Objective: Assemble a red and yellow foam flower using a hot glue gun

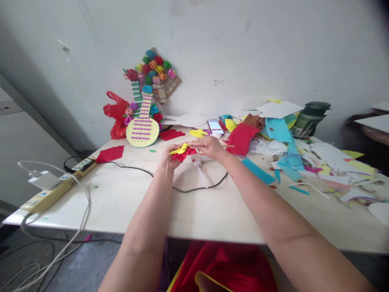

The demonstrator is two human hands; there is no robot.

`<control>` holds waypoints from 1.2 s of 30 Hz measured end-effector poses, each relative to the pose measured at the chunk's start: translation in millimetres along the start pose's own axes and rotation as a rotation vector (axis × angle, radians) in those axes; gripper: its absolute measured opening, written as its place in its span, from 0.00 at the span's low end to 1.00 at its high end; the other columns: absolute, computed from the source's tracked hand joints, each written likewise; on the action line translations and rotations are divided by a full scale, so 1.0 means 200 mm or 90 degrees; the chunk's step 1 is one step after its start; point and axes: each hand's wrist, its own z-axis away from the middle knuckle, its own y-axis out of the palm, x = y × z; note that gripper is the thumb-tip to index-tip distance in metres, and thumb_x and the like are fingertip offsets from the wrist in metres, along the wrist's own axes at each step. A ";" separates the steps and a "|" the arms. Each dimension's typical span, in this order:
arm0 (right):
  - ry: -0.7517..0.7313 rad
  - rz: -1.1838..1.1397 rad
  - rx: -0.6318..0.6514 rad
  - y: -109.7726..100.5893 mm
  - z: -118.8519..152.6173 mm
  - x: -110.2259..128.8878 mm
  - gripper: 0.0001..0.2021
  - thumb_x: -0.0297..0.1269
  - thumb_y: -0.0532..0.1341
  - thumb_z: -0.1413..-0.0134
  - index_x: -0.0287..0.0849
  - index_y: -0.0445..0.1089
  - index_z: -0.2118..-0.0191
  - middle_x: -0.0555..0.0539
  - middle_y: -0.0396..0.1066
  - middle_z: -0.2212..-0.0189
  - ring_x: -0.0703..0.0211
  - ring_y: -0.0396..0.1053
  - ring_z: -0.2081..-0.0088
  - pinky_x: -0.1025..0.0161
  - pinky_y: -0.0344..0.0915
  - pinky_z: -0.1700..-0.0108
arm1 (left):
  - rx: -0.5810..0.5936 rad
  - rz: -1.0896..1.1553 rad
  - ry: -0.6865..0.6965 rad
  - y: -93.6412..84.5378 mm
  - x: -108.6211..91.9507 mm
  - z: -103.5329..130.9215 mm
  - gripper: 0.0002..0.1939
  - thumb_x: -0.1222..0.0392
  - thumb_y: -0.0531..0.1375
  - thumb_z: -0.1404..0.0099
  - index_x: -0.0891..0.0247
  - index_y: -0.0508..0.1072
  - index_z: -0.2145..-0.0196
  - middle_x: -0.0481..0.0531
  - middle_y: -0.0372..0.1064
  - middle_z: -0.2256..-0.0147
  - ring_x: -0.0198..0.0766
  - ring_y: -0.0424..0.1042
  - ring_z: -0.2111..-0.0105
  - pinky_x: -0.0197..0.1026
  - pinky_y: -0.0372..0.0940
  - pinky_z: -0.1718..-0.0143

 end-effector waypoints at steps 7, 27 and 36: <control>-0.031 0.015 0.038 -0.03 -0.02 0.02 0.14 0.33 0.55 0.44 0.53 0.74 0.55 0.52 0.76 0.69 0.68 0.67 0.70 0.71 0.56 0.68 | 0.017 -0.070 0.011 0.02 -0.03 0.03 0.12 0.65 0.54 0.55 0.68 0.73 0.72 0.58 0.71 0.75 0.43 0.72 0.70 0.42 0.69 0.68; -0.093 0.311 0.141 -0.05 -0.01 0.11 0.17 0.29 0.53 0.44 0.56 0.74 0.55 0.49 0.74 0.70 0.62 0.65 0.70 0.65 0.47 0.74 | 0.023 -0.118 -0.012 -0.14 -0.02 -0.02 0.11 0.68 0.59 0.54 0.70 0.77 0.70 0.59 0.74 0.70 0.42 0.73 0.69 0.39 0.69 0.66; -0.082 0.310 0.138 -0.02 0.00 0.07 0.16 0.31 0.54 0.43 0.55 0.73 0.54 0.49 0.74 0.70 0.62 0.67 0.70 0.66 0.48 0.74 | 0.001 -0.164 -0.002 -0.14 -0.01 -0.02 0.11 0.67 0.61 0.54 0.68 0.78 0.69 0.59 0.74 0.68 0.43 0.74 0.68 0.39 0.69 0.68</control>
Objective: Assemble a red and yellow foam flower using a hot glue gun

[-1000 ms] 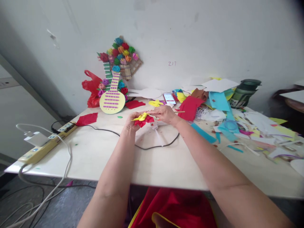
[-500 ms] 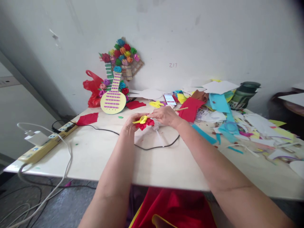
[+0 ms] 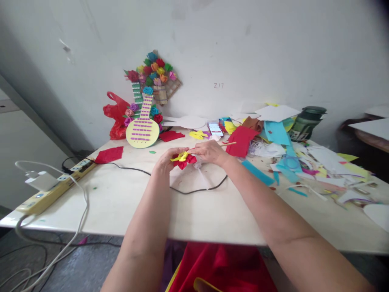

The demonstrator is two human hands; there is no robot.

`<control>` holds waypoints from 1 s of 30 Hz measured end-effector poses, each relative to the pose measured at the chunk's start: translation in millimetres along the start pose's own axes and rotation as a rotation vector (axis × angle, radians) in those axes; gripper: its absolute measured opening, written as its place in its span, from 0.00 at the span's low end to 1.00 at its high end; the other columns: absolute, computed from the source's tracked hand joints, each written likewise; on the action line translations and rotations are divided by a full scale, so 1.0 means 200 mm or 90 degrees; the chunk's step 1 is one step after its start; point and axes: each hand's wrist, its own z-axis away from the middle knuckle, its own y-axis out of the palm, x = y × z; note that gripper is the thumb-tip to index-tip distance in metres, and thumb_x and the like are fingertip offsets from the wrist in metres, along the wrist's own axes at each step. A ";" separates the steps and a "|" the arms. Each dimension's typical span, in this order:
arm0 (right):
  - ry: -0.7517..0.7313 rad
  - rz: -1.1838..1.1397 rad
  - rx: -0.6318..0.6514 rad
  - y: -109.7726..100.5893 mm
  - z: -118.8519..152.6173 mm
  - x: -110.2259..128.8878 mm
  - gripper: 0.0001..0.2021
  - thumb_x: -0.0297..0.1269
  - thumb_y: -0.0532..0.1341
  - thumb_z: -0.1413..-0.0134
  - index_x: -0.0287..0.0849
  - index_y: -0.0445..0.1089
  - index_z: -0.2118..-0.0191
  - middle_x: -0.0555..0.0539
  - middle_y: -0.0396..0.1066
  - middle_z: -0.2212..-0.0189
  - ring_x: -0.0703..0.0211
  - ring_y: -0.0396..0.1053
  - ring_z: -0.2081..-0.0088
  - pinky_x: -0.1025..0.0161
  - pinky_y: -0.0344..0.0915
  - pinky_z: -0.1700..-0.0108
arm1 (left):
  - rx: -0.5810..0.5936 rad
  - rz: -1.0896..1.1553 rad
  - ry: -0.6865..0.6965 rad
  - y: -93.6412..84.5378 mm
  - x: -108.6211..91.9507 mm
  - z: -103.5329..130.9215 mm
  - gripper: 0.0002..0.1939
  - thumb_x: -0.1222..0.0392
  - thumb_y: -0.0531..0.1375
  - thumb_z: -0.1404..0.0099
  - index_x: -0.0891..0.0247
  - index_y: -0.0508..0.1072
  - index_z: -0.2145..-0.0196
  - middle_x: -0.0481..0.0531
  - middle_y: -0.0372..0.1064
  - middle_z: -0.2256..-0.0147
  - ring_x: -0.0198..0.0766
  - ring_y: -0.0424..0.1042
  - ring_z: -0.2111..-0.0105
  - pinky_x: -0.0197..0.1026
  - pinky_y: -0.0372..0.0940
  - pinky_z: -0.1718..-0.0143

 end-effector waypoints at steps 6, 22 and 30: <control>0.001 -0.001 -0.016 0.03 0.01 -0.03 0.16 0.33 0.54 0.42 0.55 0.72 0.53 0.50 0.74 0.69 0.63 0.67 0.69 0.66 0.50 0.74 | -0.006 -0.012 -0.001 0.01 -0.01 0.00 0.12 0.67 0.62 0.55 0.69 0.77 0.69 0.58 0.74 0.69 0.41 0.73 0.71 0.37 0.68 0.72; 0.024 -0.053 -0.020 0.03 0.02 -0.04 0.16 0.34 0.54 0.42 0.53 0.71 0.51 0.50 0.76 0.63 0.61 0.71 0.63 0.67 0.58 0.68 | -0.007 -0.072 0.052 0.06 -0.03 0.02 0.11 0.65 0.64 0.60 0.69 0.74 0.74 0.52 0.71 0.77 0.36 0.70 0.77 0.35 0.64 0.75; 0.075 -0.093 -0.045 0.04 0.02 -0.04 0.13 0.36 0.54 0.42 0.45 0.73 0.55 0.47 0.76 0.60 0.57 0.72 0.60 0.65 0.62 0.62 | -0.021 -0.089 0.115 0.09 -0.02 0.01 0.10 0.64 0.65 0.60 0.68 0.74 0.76 0.53 0.71 0.76 0.36 0.70 0.76 0.36 0.63 0.74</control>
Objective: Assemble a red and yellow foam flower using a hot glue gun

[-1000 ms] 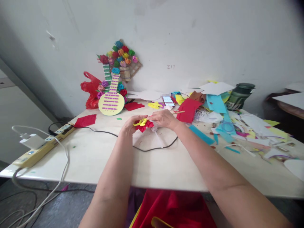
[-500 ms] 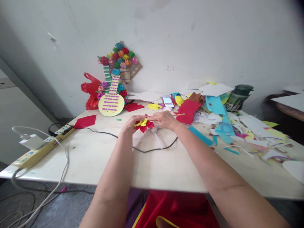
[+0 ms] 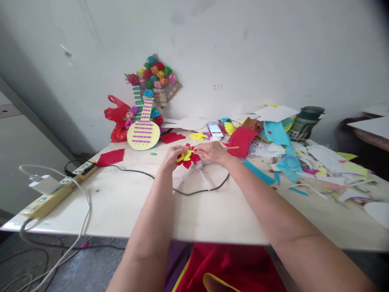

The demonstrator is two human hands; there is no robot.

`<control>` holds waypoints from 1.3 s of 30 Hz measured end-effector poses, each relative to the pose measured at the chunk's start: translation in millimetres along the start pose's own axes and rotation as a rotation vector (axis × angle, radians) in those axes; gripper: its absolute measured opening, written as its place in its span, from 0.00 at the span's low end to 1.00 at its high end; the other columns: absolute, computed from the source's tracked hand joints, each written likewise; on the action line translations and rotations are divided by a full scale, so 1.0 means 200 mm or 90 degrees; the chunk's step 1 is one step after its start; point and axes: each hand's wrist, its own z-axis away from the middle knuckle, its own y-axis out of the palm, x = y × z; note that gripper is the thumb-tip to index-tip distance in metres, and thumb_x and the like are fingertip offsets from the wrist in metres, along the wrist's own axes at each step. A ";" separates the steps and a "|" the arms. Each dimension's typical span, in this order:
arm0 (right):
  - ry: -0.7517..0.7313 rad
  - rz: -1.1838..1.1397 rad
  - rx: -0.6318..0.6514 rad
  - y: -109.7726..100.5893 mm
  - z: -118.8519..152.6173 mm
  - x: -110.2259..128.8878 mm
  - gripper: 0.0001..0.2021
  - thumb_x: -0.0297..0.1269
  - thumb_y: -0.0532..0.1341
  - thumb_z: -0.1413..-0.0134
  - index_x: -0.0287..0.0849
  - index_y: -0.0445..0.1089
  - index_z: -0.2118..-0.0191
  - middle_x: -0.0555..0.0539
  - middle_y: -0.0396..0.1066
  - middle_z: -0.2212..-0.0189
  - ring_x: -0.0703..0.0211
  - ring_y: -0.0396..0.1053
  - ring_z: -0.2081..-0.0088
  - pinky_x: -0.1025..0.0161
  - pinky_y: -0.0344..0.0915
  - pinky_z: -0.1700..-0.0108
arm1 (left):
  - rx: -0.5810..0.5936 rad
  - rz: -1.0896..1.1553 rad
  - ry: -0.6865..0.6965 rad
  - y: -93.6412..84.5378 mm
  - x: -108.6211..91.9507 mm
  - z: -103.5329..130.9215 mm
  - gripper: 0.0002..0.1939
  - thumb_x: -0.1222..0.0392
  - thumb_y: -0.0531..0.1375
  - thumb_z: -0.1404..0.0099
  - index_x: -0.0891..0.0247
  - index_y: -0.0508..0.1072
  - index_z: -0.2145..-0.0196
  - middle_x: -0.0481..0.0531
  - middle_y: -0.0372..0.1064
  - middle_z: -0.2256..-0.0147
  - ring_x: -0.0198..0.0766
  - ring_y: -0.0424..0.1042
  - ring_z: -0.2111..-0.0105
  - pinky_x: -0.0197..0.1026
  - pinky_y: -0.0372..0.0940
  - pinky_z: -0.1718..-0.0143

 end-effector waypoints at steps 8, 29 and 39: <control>0.014 -0.005 -0.003 0.01 0.00 -0.01 0.13 0.37 0.54 0.42 0.45 0.75 0.57 0.48 0.76 0.58 0.58 0.72 0.58 0.65 0.62 0.61 | -0.029 0.007 0.054 0.01 0.02 -0.01 0.09 0.62 0.66 0.59 0.68 0.74 0.77 0.55 0.74 0.72 0.37 0.71 0.73 0.37 0.64 0.72; 0.096 -0.048 -0.013 0.01 -0.01 0.01 0.13 0.37 0.56 0.43 0.49 0.75 0.57 0.50 0.76 0.58 0.58 0.72 0.56 0.64 0.64 0.56 | 0.031 -0.023 0.052 -0.01 0.01 -0.01 0.16 0.64 0.65 0.58 0.69 0.76 0.67 0.53 0.73 0.74 0.35 0.71 0.75 0.35 0.64 0.73; 0.102 -0.061 0.021 -0.01 0.00 0.02 0.14 0.36 0.55 0.43 0.49 0.73 0.54 0.47 0.74 0.56 0.56 0.71 0.54 0.62 0.64 0.55 | 0.007 -0.035 0.075 -0.01 0.02 -0.02 0.14 0.63 0.65 0.58 0.68 0.77 0.69 0.53 0.74 0.74 0.35 0.71 0.75 0.37 0.64 0.71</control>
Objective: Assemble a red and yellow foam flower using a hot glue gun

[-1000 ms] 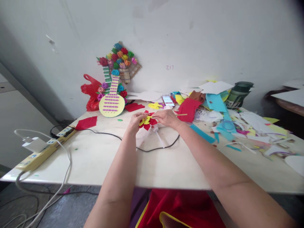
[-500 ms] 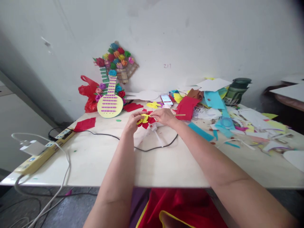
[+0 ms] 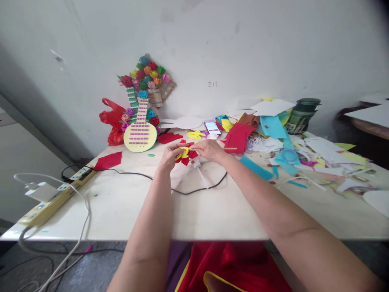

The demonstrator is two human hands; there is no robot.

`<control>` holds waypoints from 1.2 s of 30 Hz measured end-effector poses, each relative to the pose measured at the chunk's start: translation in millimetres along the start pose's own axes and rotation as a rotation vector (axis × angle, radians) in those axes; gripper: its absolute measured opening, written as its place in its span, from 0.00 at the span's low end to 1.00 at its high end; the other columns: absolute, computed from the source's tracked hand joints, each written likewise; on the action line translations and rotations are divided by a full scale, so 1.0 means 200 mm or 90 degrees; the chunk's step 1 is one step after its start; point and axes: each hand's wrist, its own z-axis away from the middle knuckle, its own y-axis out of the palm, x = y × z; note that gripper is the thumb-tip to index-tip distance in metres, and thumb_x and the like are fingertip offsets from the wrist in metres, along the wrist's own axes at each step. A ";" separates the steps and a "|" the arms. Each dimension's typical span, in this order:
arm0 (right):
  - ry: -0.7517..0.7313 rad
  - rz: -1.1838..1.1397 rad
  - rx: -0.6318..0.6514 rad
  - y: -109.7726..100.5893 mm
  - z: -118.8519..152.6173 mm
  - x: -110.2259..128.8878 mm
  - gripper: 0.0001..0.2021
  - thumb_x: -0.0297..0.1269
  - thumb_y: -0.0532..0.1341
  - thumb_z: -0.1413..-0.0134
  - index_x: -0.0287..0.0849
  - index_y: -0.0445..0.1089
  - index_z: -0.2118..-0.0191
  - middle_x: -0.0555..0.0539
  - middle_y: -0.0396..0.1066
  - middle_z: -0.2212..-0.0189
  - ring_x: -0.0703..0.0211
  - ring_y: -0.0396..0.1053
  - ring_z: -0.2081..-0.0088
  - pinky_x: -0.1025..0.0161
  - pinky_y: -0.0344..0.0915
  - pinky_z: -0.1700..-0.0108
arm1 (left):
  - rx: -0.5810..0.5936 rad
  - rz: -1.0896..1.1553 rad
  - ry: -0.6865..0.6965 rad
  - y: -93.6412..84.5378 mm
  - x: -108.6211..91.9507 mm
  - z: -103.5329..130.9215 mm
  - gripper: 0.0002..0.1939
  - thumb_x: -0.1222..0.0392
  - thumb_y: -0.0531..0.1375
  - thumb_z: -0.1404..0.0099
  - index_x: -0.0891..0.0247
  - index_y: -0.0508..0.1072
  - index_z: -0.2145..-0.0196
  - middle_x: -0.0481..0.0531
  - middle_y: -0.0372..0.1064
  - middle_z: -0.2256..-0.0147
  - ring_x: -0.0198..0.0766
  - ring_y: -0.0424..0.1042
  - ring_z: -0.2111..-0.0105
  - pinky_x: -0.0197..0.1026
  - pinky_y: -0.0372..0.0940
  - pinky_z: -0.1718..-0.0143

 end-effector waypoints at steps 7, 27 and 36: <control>0.039 -0.025 0.030 0.00 0.00 0.00 0.16 0.34 0.54 0.43 0.52 0.71 0.50 0.50 0.74 0.55 0.58 0.71 0.53 0.64 0.65 0.53 | -0.028 -0.012 0.018 0.00 0.01 -0.01 0.13 0.62 0.66 0.58 0.67 0.77 0.70 0.53 0.73 0.75 0.36 0.71 0.75 0.37 0.64 0.72; 0.140 -0.146 -0.036 0.03 -0.01 -0.11 0.13 0.39 0.56 0.50 0.40 0.75 0.75 0.50 0.71 0.80 0.62 0.66 0.75 0.67 0.57 0.72 | -0.205 0.080 0.050 -0.02 0.01 -0.02 0.15 0.66 0.61 0.60 0.66 0.76 0.70 0.51 0.73 0.73 0.33 0.69 0.75 0.34 0.62 0.74; 0.454 -0.570 -0.061 0.05 -0.02 0.03 0.13 0.45 0.61 0.56 0.39 0.67 0.79 0.56 0.58 0.86 0.71 0.49 0.84 0.68 0.50 0.79 | -0.167 0.135 0.032 0.08 0.04 -0.03 0.19 0.67 0.59 0.61 0.66 0.76 0.67 0.52 0.73 0.72 0.34 0.70 0.74 0.34 0.61 0.75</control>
